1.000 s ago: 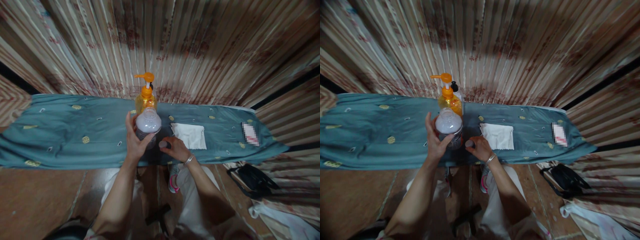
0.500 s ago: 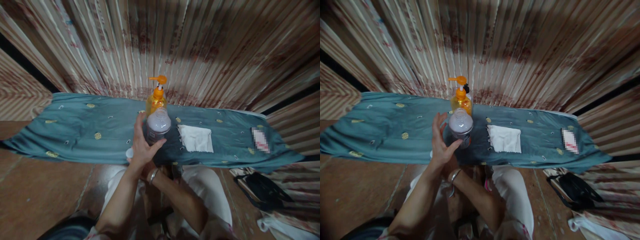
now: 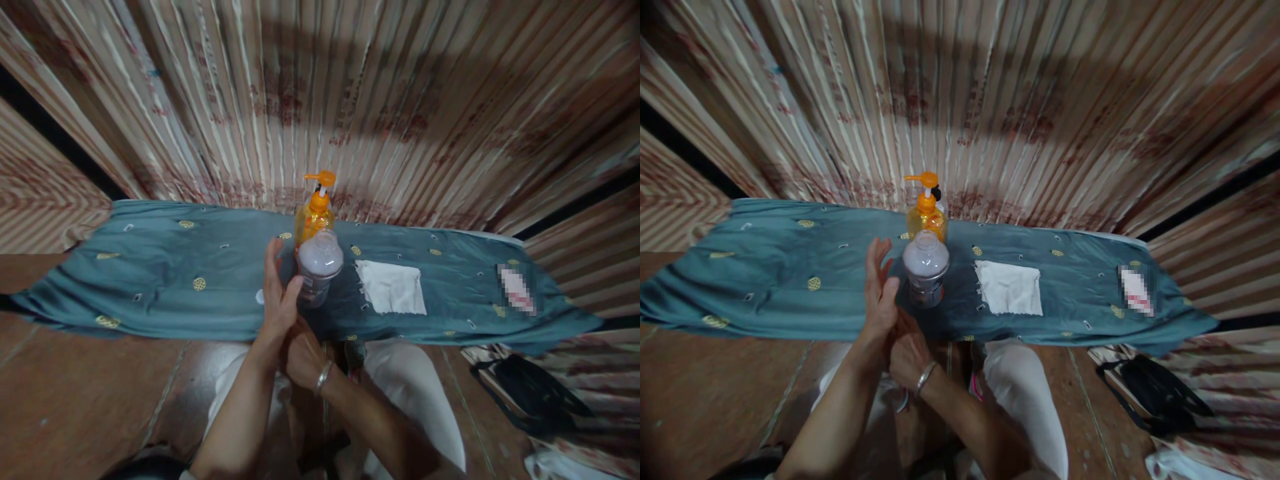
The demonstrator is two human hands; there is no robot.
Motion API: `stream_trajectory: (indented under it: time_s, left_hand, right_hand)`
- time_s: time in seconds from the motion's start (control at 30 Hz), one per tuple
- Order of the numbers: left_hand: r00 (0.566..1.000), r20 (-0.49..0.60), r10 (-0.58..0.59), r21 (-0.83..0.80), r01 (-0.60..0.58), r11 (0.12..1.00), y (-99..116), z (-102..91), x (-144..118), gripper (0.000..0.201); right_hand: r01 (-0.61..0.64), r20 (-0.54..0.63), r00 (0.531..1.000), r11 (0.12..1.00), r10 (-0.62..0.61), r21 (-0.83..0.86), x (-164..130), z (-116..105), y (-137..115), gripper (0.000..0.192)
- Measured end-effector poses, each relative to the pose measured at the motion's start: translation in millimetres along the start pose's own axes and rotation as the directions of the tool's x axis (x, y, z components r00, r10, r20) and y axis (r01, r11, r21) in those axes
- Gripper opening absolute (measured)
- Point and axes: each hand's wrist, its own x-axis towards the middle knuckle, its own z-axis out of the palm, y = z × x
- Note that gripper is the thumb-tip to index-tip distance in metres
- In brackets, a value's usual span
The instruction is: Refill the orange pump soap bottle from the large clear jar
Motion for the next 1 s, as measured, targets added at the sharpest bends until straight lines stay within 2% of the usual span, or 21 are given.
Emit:
stream_trajectory:
  time_s: [0.07,0.13,0.23,0.3,0.37,0.47,0.57,0.73,0.8,0.87,1.0]
  left_hand:
    - [0.998,-0.045,-0.047,-0.021,0.046,0.999,-7,-2.7,6,0.069]
    - [0.992,-0.085,-0.090,-0.039,0.087,0.995,-13,-3.7,14,0.064]
    - [0.982,-0.113,-0.154,-0.075,0.146,0.986,-20,0.7,32,0.062]
    - [0.977,-0.120,-0.177,-0.099,0.165,0.981,-22,7.5,49,0.066]
    - [0.975,-0.109,-0.194,-0.134,0.178,0.975,-24,15.5,67,0.066]
    - [0.973,-0.074,-0.219,-0.192,0.202,0.960,-26,24.5,89,0.063]
    - [0.967,-0.051,-0.251,-0.233,0.233,0.944,-30,26.6,95,0.061]
    - [0.942,-0.018,-0.335,-0.276,0.317,0.907,-42,26.5,86,0.061]
    - [0.935,0.011,-0.353,-0.293,0.341,0.893,-45,28.7,84,0.063]
    - [0.933,0.045,-0.357,-0.313,0.353,0.882,-46,31.5,83,0.065]
    - [0.923,0.084,-0.377,-0.340,0.382,0.859,-52,33.8,84,0.068]
  right_hand:
    - [-0.086,-0.005,0.996,0.996,0.086,-0.003,-20,-18,1,0.038]
    - [-0.160,-0.029,0.986,0.985,0.163,0.062,-41,-45,3,0.036]
    - [-0.217,-0.151,0.956,0.951,0.253,0.219,-53,-91,10,0.028]
    - [-0.223,-0.276,0.911,0.930,0.305,0.291,-44,-120,18,0.026]
    - [-0.198,-0.401,0.854,0.919,0.333,0.342,-22,-144,28,0.025]
    - [-0.062,-0.571,0.774,0.930,0.273,0.361,24,-166,46,0.026]
    - [0.019,-0.625,0.756,0.948,0.195,0.318,72,-172,65,0.036]
    - [0.030,-0.538,0.839,0.979,0.085,0.201,133,-164,82,0.052]
    - [0.013,-0.495,0.866,0.988,0.066,0.154,146,-159,84,0.051]
    - [-0.001,-0.482,0.874,0.993,0.060,0.121,152,-156,84,0.044]
    - [-0.002,-0.522,0.849,0.989,0.079,0.146,147,-153,87,0.033]
